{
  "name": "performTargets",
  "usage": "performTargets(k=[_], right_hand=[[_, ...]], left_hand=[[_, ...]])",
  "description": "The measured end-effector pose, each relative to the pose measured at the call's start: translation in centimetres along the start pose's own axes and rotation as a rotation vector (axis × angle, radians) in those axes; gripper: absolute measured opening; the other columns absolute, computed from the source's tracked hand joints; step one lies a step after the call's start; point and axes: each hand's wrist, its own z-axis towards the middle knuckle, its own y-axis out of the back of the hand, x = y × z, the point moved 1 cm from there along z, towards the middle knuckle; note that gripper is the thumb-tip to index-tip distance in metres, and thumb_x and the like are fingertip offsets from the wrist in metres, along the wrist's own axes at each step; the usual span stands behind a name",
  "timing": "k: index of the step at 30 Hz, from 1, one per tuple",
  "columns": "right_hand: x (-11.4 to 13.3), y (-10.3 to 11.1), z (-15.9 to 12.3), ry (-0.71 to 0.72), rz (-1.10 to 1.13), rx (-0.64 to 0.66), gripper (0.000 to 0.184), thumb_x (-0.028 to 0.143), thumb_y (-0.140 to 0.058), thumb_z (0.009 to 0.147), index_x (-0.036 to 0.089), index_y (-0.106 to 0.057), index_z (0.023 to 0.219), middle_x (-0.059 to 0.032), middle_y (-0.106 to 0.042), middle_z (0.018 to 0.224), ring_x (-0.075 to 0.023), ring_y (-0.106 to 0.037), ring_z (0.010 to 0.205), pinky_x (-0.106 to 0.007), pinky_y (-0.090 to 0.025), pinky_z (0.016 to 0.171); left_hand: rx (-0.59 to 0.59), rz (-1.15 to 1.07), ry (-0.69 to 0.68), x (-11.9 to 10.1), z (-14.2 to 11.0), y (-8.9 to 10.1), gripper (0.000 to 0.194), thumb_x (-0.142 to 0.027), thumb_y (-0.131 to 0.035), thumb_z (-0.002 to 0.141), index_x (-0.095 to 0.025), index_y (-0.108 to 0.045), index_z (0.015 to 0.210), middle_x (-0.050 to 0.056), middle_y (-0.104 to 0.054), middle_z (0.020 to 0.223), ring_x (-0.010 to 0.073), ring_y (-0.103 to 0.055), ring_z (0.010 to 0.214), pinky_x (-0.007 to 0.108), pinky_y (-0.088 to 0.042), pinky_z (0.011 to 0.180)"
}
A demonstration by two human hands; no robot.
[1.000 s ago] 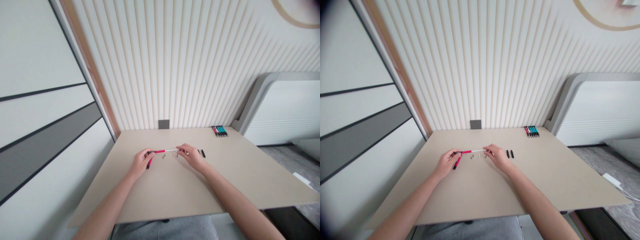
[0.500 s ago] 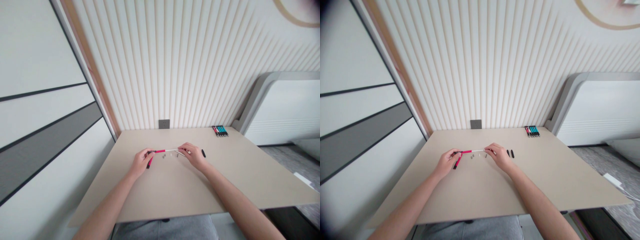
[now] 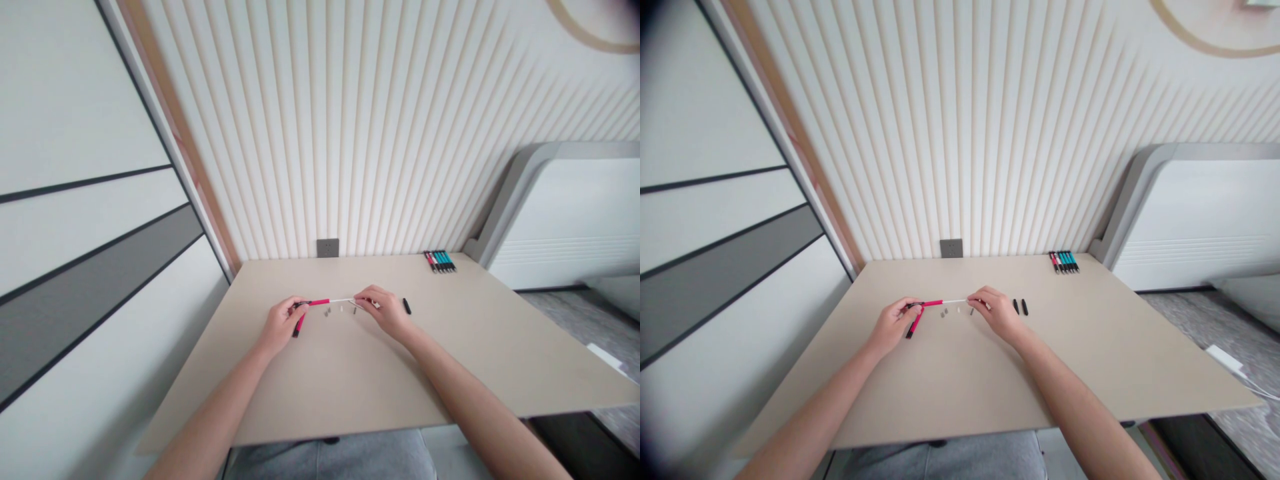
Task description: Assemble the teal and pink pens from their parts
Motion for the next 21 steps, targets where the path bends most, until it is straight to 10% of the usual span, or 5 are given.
performTargets(k=[21], right_hand=[[-0.07, -0.76, 0.00, -0.004, 0.043, 0.018, 0.020, 0.034, -0.054, 0.094, 0.022, -0.070, 0.095, -0.0064, -0.067, 0.088, -0.0175, -0.063, 0.079, -0.029, -0.050, 0.069]], left_hand=[[0.028, -0.031, -0.016, 0.34, -0.06, -0.20, 0.036, -0.048, -0.058, 0.084, -0.017, -0.069, 0.099, 0.000, -0.058, 0.067, 0.0134, -0.050, 0.058, 0.021, -0.040, 0.052]])
